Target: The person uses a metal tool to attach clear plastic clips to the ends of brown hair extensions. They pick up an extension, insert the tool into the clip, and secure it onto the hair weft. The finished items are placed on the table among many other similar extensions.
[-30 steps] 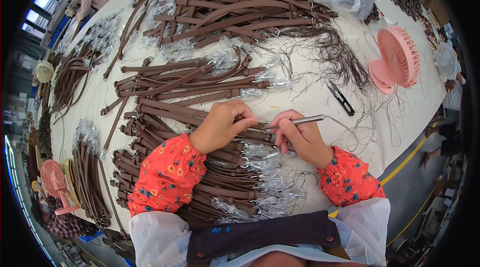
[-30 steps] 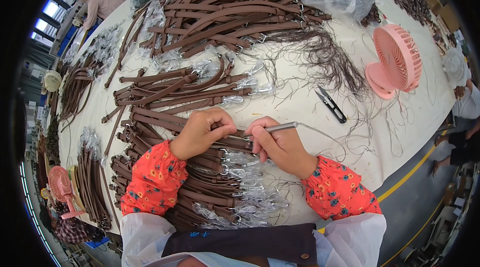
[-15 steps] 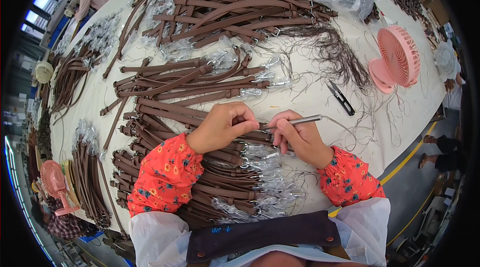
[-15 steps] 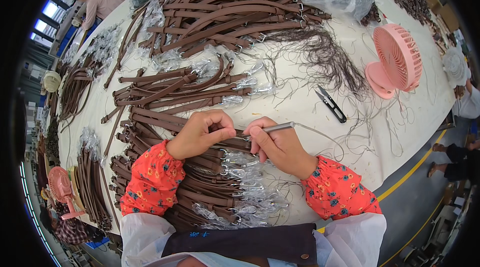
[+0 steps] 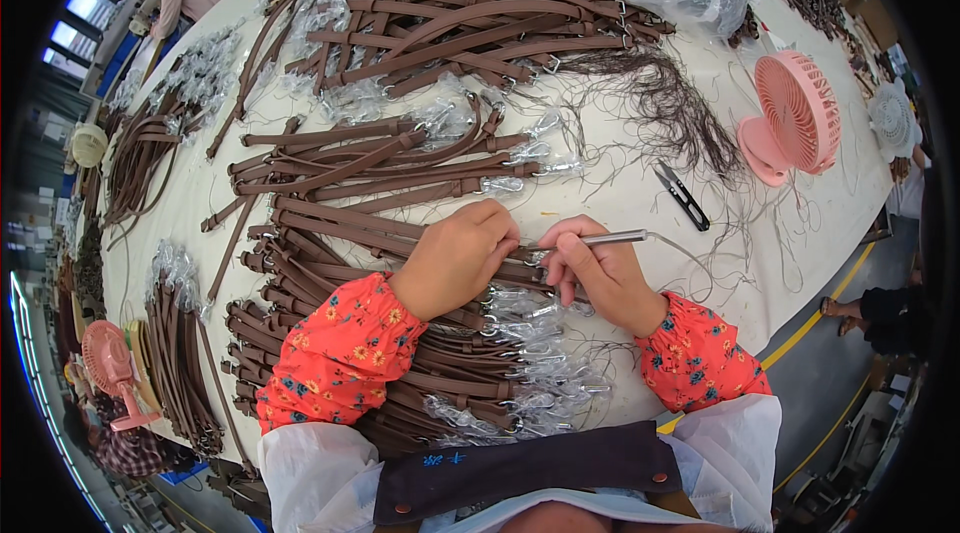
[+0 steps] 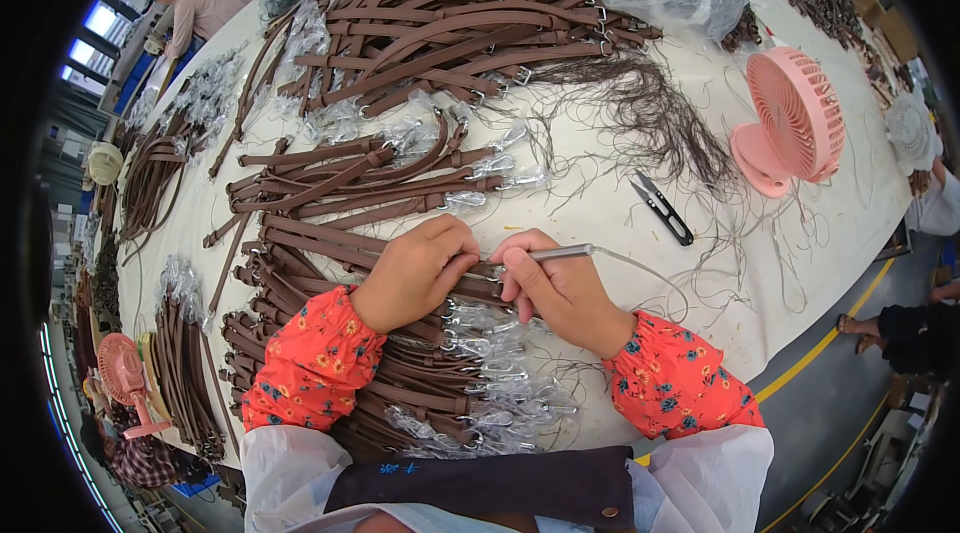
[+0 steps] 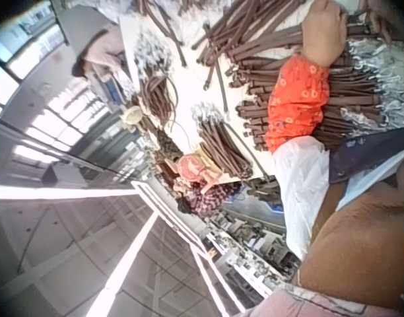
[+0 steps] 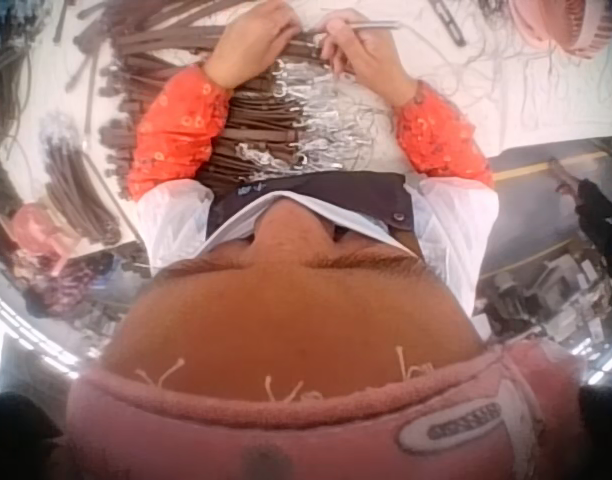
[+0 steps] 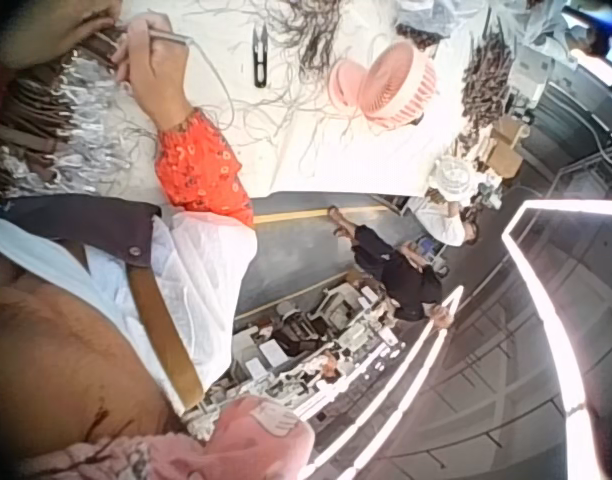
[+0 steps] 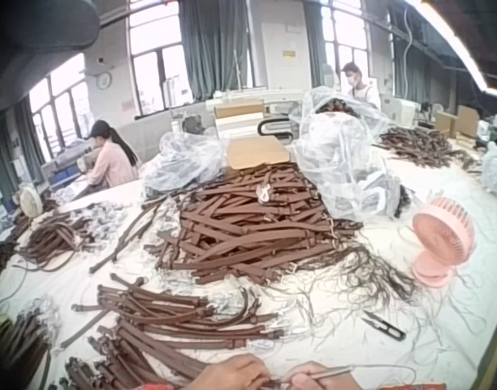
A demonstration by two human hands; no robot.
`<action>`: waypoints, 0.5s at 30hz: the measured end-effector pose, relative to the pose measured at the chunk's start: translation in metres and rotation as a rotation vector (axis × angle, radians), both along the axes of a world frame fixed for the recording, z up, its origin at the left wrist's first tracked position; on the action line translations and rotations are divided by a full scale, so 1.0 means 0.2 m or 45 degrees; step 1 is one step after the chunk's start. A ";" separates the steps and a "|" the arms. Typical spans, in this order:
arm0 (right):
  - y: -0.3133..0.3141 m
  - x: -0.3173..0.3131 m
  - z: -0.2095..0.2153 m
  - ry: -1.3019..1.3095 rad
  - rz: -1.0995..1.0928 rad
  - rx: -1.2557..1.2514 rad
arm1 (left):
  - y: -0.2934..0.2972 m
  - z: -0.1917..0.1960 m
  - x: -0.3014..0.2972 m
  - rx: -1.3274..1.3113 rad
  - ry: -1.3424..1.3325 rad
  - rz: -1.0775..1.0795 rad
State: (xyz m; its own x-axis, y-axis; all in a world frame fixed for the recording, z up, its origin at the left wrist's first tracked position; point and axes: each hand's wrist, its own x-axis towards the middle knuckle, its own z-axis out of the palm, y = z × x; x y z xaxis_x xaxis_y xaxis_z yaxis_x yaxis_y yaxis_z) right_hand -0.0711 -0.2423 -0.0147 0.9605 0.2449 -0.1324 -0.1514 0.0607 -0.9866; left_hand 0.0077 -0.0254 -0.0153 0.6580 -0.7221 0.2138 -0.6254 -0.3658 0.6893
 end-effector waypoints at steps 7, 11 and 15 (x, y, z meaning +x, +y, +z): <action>0.00 0.00 0.00 -0.007 0.002 -0.009 | 0.01 0.02 0.00 0.013 0.033 -0.042; 0.00 -0.01 -0.01 0.027 -0.027 0.036 | 0.04 0.05 0.01 0.072 0.076 -0.035; 0.00 -0.01 -0.02 -0.147 -0.025 -0.001 | 0.10 0.10 0.03 0.199 0.040 -0.061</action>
State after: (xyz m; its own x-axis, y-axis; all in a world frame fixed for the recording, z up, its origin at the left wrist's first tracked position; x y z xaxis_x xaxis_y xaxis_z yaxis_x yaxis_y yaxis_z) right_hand -0.0730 -0.2430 -0.0191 0.9740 0.2255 -0.0204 -0.0352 0.0616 -0.9975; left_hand 0.0130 -0.0056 0.0039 0.6265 -0.7757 0.0764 -0.6237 -0.4402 0.6459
